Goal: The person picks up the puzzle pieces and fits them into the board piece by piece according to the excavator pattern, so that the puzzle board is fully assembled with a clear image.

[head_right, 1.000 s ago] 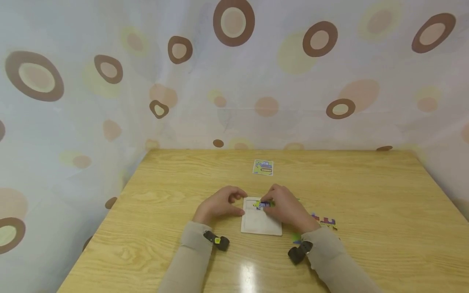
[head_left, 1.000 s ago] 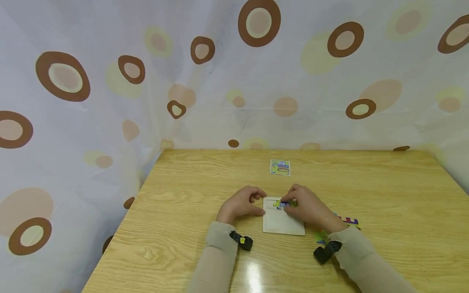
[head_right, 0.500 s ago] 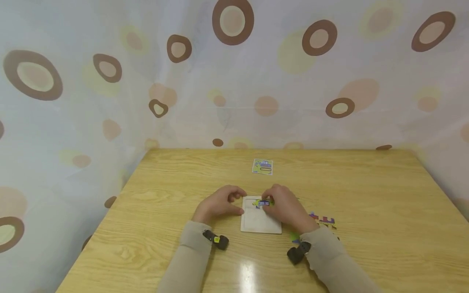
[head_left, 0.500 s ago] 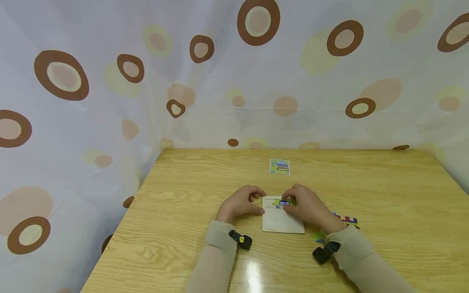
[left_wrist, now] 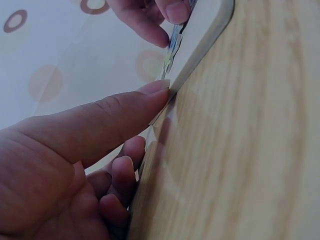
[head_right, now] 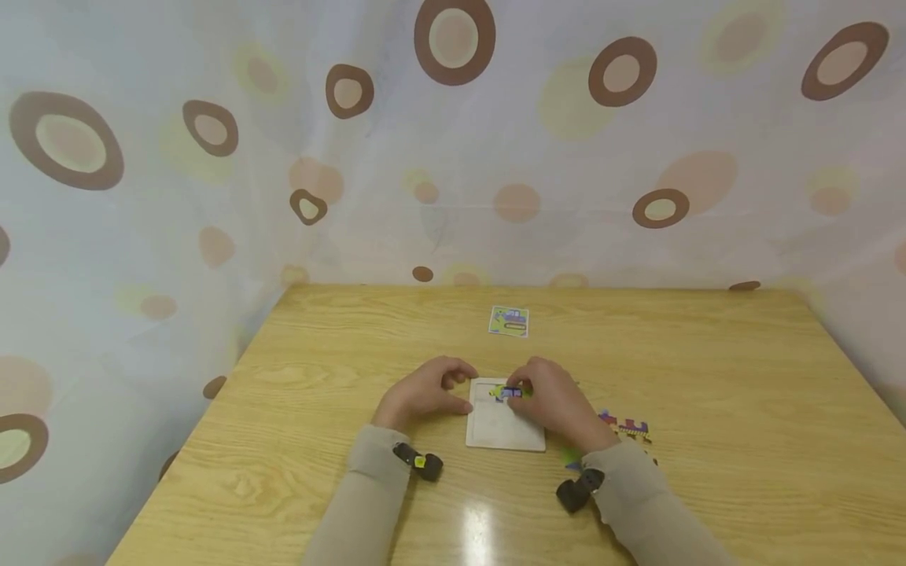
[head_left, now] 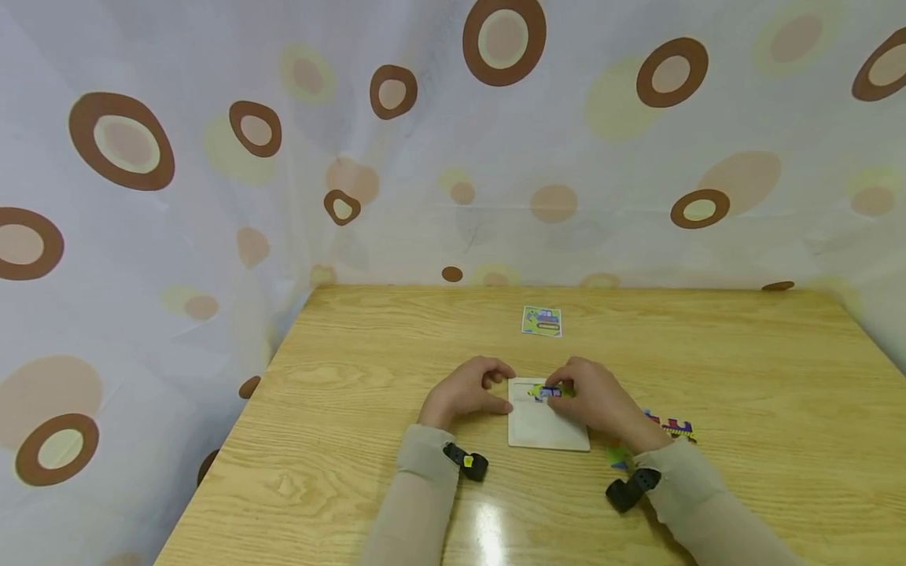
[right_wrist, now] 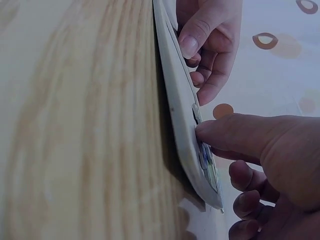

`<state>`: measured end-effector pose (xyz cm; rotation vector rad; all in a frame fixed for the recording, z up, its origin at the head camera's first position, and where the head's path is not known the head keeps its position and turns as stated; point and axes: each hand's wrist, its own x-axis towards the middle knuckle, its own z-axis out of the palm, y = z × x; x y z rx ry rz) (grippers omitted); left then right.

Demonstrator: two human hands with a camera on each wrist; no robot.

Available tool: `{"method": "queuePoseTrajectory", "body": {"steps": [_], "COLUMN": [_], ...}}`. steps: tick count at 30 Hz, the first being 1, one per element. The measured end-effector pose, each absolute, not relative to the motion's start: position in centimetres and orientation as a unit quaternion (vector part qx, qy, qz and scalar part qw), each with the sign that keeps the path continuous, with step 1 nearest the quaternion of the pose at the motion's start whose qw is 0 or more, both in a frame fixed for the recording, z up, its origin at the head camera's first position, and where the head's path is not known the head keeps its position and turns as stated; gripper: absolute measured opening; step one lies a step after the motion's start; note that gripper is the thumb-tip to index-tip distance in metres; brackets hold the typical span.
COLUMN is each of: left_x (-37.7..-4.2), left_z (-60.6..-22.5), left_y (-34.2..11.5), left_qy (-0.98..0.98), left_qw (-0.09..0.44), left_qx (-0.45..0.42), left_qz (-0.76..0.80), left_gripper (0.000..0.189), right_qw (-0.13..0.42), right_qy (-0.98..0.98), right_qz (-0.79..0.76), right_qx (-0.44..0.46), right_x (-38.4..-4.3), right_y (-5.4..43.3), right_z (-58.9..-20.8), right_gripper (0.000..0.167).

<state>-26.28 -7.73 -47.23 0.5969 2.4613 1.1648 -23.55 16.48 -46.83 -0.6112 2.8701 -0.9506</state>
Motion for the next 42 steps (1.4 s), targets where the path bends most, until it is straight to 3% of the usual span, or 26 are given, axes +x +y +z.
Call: {"method": "queuePoseTrajectory", "body": {"steps": [28, 42], "left_x": [-26.2, -26.12], "left_z": [-47.13, -47.04], "left_y": [-7.71, -7.8], "left_qy": [0.866, 0.867], "left_qw": [0.176, 0.178], "left_qx": [0.207, 0.204], "left_qz": [0.42, 0.419], "left_gripper": [0.042, 0.042], "right_qw": [0.031, 0.038], "right_qy": [0.927, 0.924], "right_qz": [-0.323, -0.33], "right_qx": [-0.189, -0.19], "right_x": [-23.65, -23.7], "right_y": [16.79, 16.82], "right_z": [-47.17, -47.34], "right_gripper": [0.018, 0.009]}}
